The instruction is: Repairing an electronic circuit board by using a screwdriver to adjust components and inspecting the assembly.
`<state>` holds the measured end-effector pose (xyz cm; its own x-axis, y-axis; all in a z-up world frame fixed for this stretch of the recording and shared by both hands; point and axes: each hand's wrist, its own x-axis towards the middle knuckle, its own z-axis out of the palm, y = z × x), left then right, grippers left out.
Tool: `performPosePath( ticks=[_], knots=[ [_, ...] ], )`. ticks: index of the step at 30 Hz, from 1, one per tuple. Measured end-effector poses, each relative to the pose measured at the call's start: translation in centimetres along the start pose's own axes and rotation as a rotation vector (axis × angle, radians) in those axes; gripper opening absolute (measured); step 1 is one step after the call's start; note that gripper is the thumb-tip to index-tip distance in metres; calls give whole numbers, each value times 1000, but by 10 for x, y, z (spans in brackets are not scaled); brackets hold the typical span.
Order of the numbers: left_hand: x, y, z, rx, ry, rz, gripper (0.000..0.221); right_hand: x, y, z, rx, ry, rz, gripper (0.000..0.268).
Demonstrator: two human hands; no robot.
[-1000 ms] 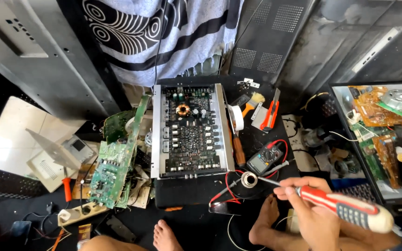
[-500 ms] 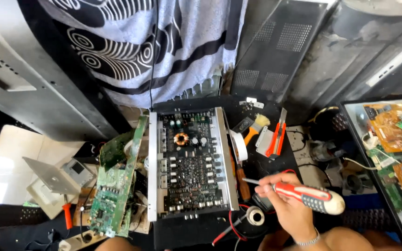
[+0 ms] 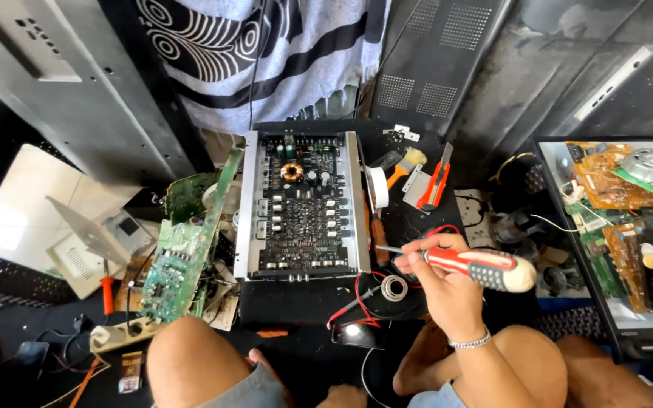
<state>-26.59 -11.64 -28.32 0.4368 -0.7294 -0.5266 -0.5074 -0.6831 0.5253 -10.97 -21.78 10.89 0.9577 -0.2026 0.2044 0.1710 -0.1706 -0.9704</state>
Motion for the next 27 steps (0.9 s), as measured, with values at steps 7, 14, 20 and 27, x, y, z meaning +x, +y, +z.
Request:
performPosePath(
  ticks=[7,14,20,27],
  knots=[
    [-227,-30,-352,-920,430,135,28,43,3,25,30,-174,-11,15],
    [-216,-143,-401,-740,1518,-284,38,58,18,76,261,-257,108,29],
    [-200,-158,-388,-690,1303,-413,49,59,42,97,143,-305,147,26],
    [-193,-169,-394,-813,1225,-451,52,60,57,123,81,-369,124,30]
  ],
)
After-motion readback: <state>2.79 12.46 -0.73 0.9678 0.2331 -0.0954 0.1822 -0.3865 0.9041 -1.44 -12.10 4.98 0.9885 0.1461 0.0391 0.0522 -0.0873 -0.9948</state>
